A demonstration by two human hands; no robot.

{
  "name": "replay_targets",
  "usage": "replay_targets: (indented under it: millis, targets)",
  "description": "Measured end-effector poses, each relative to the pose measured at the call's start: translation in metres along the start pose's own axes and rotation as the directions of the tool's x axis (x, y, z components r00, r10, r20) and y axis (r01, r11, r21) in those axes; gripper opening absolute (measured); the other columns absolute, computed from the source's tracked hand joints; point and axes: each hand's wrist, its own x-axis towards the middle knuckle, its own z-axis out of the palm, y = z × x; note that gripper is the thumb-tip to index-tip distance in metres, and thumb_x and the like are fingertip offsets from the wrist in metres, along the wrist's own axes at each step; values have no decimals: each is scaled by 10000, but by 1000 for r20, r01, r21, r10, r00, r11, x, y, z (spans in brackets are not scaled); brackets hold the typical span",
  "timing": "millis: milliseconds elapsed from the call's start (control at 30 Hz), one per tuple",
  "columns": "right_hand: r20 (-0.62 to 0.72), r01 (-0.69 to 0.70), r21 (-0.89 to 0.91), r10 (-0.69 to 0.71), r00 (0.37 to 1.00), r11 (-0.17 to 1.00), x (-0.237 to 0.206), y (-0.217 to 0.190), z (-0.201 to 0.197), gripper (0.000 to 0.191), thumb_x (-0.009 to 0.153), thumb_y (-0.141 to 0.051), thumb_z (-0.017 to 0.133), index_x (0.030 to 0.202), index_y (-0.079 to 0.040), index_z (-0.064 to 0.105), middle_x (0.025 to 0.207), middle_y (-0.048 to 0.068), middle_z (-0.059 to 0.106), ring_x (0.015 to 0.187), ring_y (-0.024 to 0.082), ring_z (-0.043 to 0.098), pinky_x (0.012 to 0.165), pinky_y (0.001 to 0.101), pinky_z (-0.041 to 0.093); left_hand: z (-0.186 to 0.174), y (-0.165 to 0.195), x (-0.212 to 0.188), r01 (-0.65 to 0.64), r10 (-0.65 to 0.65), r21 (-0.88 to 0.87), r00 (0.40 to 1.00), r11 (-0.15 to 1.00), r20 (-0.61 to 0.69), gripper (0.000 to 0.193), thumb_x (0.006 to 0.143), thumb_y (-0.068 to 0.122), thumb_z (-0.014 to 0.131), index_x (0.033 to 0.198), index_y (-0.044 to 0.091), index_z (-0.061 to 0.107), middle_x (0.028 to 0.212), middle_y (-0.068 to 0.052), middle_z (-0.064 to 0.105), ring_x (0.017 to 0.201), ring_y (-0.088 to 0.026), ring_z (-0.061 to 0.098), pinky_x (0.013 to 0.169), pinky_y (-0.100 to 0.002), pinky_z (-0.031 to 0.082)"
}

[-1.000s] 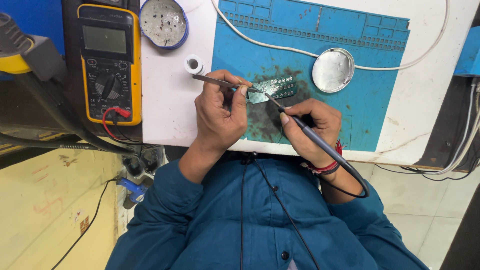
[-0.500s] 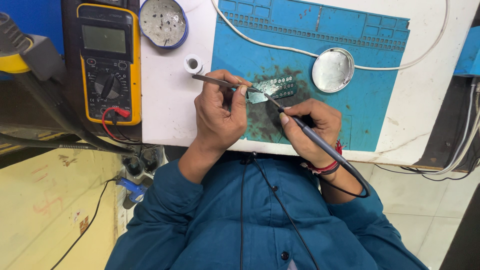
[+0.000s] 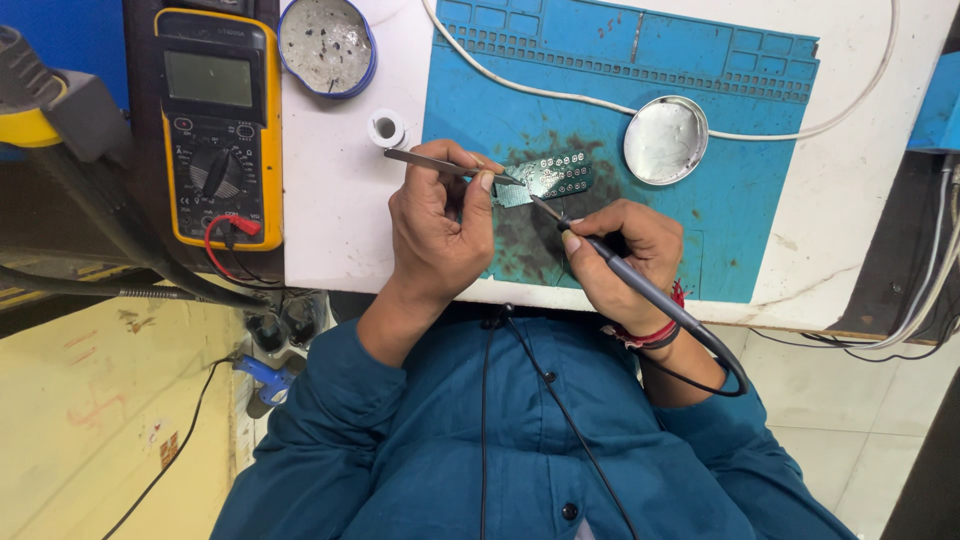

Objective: The person solders contacts on a green keypad circuit board at a workbench. They hold the board with one hand while applying a soldering iron to its contact points, periodically dipping the iron in flux, using tweezers, and repositioning the board to work on different areas.

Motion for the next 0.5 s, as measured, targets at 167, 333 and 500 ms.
replay_targets:
  millis: [167, 333, 500]
  targets:
    - [0, -18, 11, 18, 1000, 1000, 0, 0, 0, 68, 881, -32, 734, 908, 7, 686, 788, 54, 675, 647, 77, 571, 591, 232, 403, 0, 0, 1, -7, 7, -11, 1000, 1000, 5, 211, 1054, -28, 599, 1196, 25, 451, 997, -103, 749, 680, -32, 572, 587, -213, 444]
    - [-4, 4, 8, -4, 1000, 1000, -1, 1, 0, 65, 885, -24, 735, 912, 11, 688, 789, 55, 671, 661, 79, 580, 603, 233, 413, -1, -1, 0, -4, 4, -4, 1000, 1000, 4, 211, 1051, -27, 602, 1194, 22, 454, 994, -105, 749, 672, -34, 566, 586, -212, 448]
    - [-49, -13, 114, 18, 999, 993, -3, 3, 1, 70, 937, -11, 718, 972, 15, 662, 800, 28, 653, 700, 56, 565, 643, 226, 423, -1, -5, -2, 0, 0, -61, 1000, 998, -7, 207, 1067, -33, 598, 1214, 22, 463, 1047, -121, 739, 717, -30, 540, 628, -210, 452]
